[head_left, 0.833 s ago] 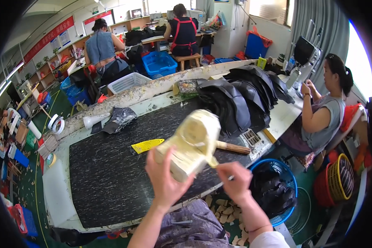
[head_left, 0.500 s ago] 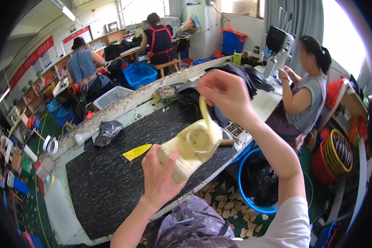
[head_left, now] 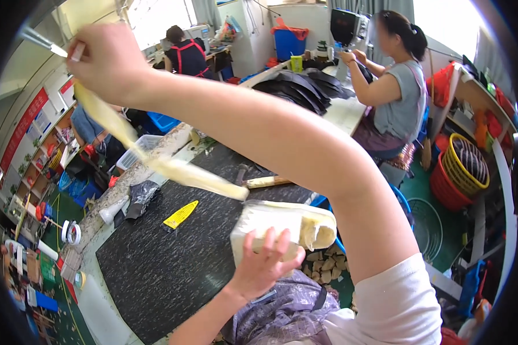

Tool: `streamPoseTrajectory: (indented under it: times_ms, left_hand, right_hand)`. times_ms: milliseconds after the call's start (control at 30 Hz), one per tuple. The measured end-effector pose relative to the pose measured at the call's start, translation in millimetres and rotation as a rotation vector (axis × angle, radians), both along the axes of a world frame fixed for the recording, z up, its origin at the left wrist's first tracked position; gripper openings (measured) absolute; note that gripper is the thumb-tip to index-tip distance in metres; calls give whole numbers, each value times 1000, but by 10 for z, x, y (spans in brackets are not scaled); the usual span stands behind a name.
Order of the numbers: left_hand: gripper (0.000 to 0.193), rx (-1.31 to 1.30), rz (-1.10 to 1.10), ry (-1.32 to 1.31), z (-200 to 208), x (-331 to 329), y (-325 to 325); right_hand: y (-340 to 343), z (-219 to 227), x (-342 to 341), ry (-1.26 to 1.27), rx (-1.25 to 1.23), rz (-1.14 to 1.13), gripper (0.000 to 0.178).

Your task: Assembling shoe components by applying adhesive lining to leather pieces and preparing shoe lasts at a factory workstation.

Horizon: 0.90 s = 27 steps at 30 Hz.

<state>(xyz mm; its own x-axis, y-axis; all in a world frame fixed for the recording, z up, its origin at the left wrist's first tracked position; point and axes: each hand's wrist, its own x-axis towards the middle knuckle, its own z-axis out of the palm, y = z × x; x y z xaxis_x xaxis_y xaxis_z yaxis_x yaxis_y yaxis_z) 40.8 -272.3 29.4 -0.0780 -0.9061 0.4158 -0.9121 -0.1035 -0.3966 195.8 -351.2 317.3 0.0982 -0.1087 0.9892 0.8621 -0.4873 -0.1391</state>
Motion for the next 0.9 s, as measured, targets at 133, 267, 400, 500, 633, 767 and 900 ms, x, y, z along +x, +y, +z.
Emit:
streamPoseTrajectory:
  times_ms: [133,267,400,500,633,767,900]
  left_hand:
    - [60,-223,104,252,97,235,362]
    - [66,-257,193,428,354,382,592]
    - [77,-392,309,537,298,606,901]
    - [78,-437,335,672,259,771,1041]
    - [80,-520,324,862,146,890,970]
    - [80,-551,348,910,106,845,899]
    - [84,-736,155,1436,-78,850,830]
  right_hand:
    - [-264,361,81,129,-22,-112,19]
    - [-1701,263,-541,204,4,-27,24]
    - [-2390,-155,-1362,330,270,365,35]
    - [-2417,-562,-1662,447,290,327,34]
    - [-2187,-1341,-2025,863,299,75,36]
    - [-1542,-2077,-2037,1111,-230,-68,31]
    - [-1212,-2639,-1842,1130,-392,95,39]
